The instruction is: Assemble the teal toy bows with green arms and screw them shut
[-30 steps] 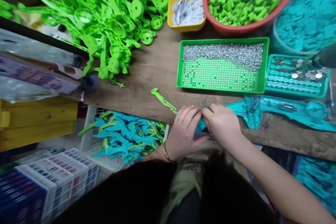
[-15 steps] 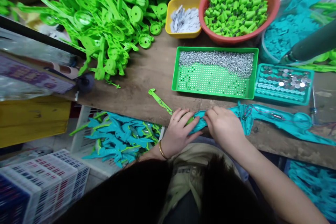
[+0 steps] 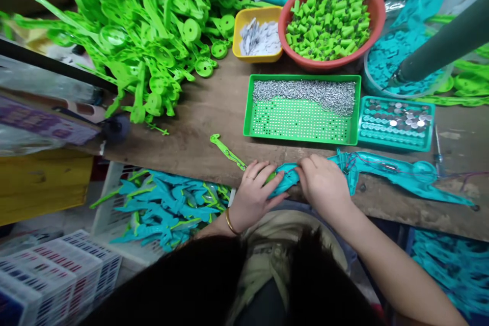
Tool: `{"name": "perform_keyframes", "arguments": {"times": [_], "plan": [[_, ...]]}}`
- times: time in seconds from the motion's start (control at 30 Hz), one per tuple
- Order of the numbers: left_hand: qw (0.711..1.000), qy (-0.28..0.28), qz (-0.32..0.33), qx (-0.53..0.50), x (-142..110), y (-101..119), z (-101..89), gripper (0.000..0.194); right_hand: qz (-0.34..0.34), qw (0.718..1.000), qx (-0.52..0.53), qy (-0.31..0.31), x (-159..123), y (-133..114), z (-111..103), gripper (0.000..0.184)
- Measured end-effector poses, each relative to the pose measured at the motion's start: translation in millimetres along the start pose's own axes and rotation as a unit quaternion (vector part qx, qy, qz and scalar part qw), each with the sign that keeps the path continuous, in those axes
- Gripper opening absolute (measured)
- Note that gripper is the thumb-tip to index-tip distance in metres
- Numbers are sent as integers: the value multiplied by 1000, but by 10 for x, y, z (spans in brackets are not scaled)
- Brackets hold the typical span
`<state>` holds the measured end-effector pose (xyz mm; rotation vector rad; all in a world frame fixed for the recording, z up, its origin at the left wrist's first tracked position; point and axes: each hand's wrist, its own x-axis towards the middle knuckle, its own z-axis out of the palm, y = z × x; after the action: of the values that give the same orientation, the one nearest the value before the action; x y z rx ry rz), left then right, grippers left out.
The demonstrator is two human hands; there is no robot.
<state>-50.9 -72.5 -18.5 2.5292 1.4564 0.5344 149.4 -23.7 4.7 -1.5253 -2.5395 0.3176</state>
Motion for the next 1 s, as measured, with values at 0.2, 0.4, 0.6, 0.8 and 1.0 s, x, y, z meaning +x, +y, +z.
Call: {"name": "perform_keyframes", "arguments": {"times": [0.2,0.4,0.6,0.8,1.0], "plan": [[1000,6,-1,-6,-4,-7,17,37,61,998,-15,32,-169,156,-26,26],[1000,5,0,-8,-1,-13,16,37,82,995,-53,-3,-125,109,5,26],[999,31,16,14,13,-59,33,34,101,991,-74,-45,11,29,-60,21],[999,17,39,4,95,-87,29,33,62,991,67,100,-347,70,-368,18],[988,145,-51,4,-46,-573,-150,47,305,914,37,263,-235,1327,-994,32]]}}
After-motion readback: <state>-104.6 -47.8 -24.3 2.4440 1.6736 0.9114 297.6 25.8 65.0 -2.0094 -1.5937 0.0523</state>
